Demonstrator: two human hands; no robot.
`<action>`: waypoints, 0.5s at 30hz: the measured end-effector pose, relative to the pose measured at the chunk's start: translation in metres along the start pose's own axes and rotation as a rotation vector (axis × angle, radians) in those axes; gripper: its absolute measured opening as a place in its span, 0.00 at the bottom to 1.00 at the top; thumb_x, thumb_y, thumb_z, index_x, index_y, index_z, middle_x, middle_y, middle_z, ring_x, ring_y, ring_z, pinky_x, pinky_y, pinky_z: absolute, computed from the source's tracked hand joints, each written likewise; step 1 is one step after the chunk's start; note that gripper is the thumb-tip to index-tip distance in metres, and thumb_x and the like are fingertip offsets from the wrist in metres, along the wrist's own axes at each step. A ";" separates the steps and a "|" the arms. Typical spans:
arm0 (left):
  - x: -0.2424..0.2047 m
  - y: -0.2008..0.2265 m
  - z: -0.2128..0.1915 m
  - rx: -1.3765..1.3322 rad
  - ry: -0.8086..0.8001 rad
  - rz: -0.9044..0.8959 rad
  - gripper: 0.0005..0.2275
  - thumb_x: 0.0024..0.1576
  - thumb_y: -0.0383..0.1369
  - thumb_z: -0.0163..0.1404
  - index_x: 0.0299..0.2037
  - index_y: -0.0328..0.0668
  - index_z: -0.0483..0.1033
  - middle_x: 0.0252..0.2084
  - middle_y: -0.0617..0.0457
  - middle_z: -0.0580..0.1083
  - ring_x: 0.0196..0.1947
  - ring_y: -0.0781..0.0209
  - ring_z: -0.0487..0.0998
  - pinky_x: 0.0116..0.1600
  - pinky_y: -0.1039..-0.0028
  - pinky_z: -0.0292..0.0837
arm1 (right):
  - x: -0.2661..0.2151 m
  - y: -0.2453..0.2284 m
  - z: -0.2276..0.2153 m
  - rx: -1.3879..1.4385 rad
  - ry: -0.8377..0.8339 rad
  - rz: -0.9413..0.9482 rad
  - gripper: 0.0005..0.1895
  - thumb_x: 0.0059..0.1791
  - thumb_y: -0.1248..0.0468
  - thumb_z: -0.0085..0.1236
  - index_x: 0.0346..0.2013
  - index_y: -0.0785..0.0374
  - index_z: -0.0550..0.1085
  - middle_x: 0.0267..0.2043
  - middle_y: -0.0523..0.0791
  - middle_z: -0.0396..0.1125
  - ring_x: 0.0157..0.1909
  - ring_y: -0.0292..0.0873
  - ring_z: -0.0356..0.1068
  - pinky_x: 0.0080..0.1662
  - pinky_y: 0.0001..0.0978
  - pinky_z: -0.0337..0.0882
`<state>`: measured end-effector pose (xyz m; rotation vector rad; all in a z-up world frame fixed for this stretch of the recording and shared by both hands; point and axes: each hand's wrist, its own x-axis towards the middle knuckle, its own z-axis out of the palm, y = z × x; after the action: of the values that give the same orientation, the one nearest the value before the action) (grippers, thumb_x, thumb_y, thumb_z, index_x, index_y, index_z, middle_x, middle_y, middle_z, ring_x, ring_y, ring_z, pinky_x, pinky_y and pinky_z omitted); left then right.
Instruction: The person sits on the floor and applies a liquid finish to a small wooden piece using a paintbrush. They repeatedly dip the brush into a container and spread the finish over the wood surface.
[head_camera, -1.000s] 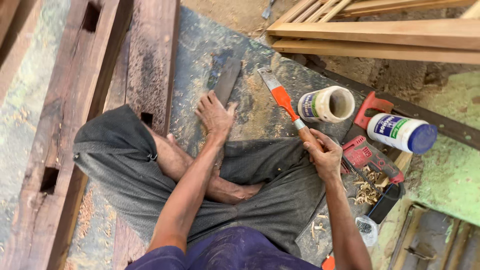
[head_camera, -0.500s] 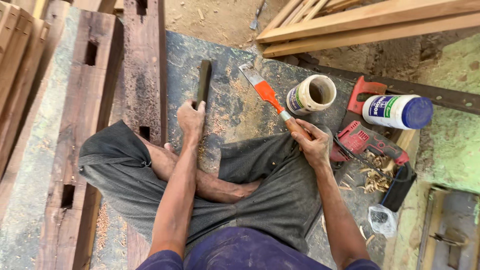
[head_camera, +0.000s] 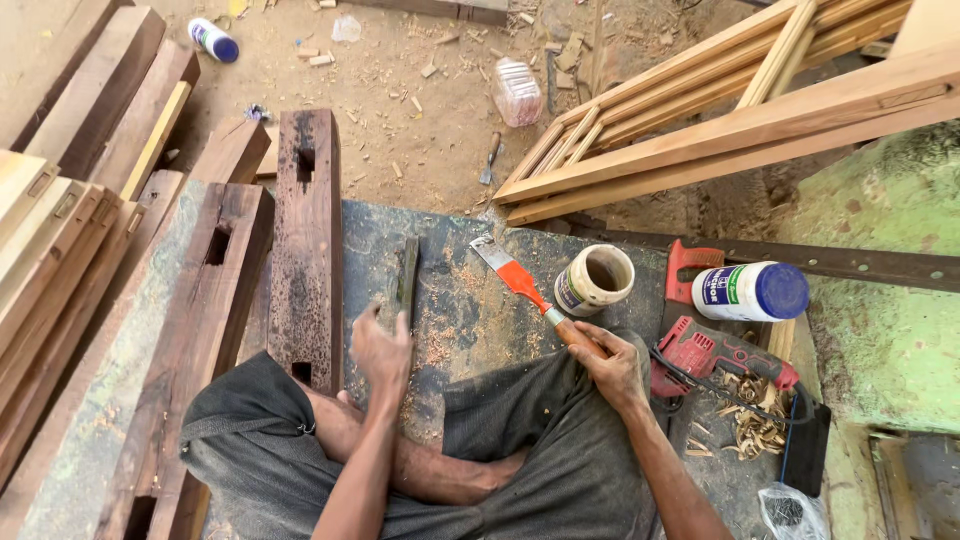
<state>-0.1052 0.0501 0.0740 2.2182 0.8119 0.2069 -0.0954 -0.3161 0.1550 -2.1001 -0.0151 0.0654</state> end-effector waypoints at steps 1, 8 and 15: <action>-0.011 -0.003 -0.013 -0.008 -0.036 -0.023 0.25 0.60 0.44 0.53 0.61 0.31 0.71 0.59 0.38 0.72 0.58 0.47 0.74 0.63 0.54 0.68 | -0.003 -0.002 -0.002 -0.017 0.016 -0.004 0.25 0.44 0.61 0.67 0.55 0.63 0.78 0.45 0.44 0.78 0.43 0.34 0.75 0.47 0.25 0.73; -0.059 -0.007 -0.092 -0.066 -0.227 0.170 0.18 0.55 0.41 0.57 0.49 0.33 0.79 0.45 0.40 0.78 0.45 0.50 0.80 0.52 0.60 0.76 | -0.021 -0.027 -0.010 0.099 0.145 0.020 0.24 0.45 0.63 0.67 0.55 0.67 0.78 0.39 0.42 0.74 0.34 0.34 0.67 0.38 0.26 0.68; -0.064 0.005 -0.133 -0.239 -0.759 -0.397 0.26 0.57 0.47 0.52 0.59 0.36 0.73 0.50 0.38 0.78 0.43 0.44 0.82 0.44 0.57 0.80 | -0.081 -0.058 -0.094 -0.131 0.274 0.004 0.23 0.44 0.62 0.71 0.53 0.66 0.80 0.45 0.44 0.77 0.42 0.34 0.72 0.45 0.27 0.71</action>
<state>-0.2038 0.0881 0.1772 1.6608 0.7175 -0.6586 -0.1706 -0.3708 0.2554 -2.2234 0.1533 -0.2263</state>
